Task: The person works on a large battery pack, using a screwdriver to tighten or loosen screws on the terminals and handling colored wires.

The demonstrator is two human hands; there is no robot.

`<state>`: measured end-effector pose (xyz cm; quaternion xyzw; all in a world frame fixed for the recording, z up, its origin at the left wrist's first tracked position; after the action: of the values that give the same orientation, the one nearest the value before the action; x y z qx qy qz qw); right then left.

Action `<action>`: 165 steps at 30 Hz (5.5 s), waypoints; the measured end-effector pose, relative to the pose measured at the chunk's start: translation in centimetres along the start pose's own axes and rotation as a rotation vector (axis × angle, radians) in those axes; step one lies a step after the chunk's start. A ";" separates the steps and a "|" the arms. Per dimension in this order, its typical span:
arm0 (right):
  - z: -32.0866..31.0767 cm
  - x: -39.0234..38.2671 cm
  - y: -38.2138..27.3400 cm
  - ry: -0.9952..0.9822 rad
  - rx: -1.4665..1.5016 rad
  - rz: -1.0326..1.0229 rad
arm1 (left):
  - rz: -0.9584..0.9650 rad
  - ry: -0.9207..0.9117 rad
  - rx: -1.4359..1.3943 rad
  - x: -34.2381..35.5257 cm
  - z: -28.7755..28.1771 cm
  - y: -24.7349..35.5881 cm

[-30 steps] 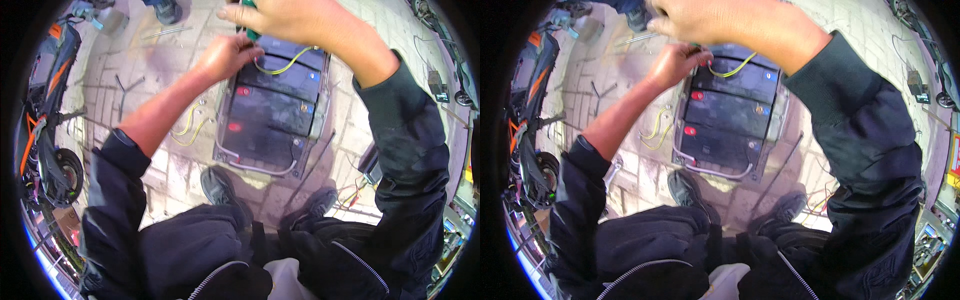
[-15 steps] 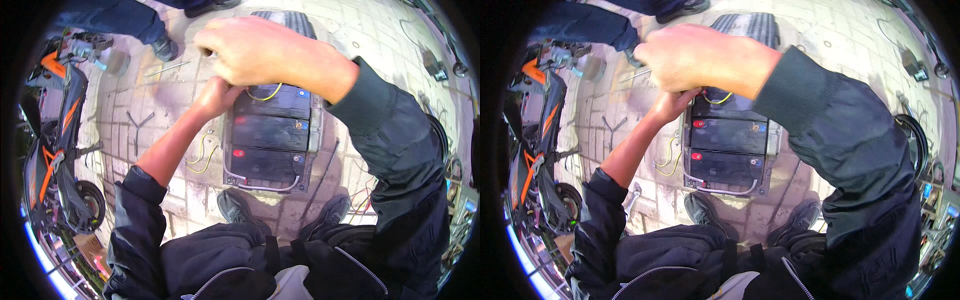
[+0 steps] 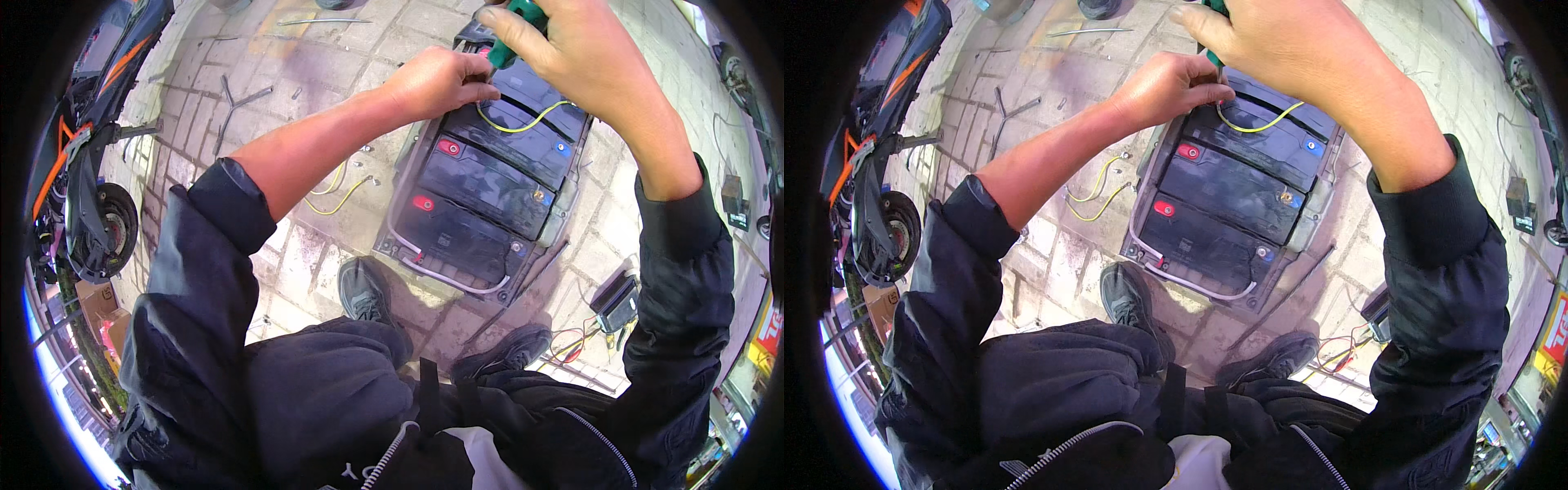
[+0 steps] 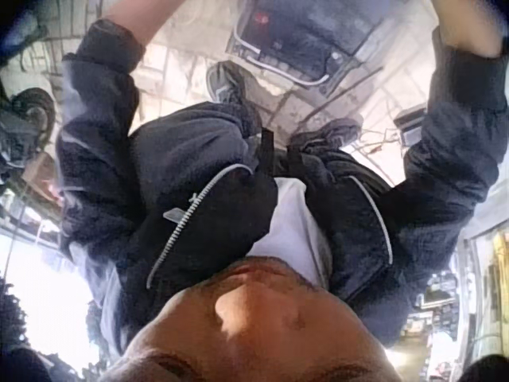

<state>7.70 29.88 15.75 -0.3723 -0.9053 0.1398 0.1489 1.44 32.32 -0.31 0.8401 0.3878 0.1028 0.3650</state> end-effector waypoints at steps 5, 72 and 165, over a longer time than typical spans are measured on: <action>-0.1 0.0 -1.9 0.012 0.030 -0.108 | 0.232 0.003 0.273 -0.6 0.7 0.4; 1.1 -17.9 -5.4 0.023 0.167 0.015 | -0.359 -0.856 0.322 -14.9 13.3 6.1; 1.0 -16.4 -5.5 0.021 0.153 0.035 | -0.248 -0.691 0.420 -14.5 12.0 6.2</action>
<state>15.00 14.23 14.10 -0.3769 -0.8838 0.2074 0.1838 0.64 12.74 -2.99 0.8282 0.3535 -0.3108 0.3040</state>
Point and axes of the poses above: each hand's wrist, its own x-axis towards the middle knuckle, its own z-axis out of the palm, y = z × x, the point moved 10 cm from there along x, towards the middle knuckle, and after that the axes turned 14 degrees about -y, right-handed, at the moved point
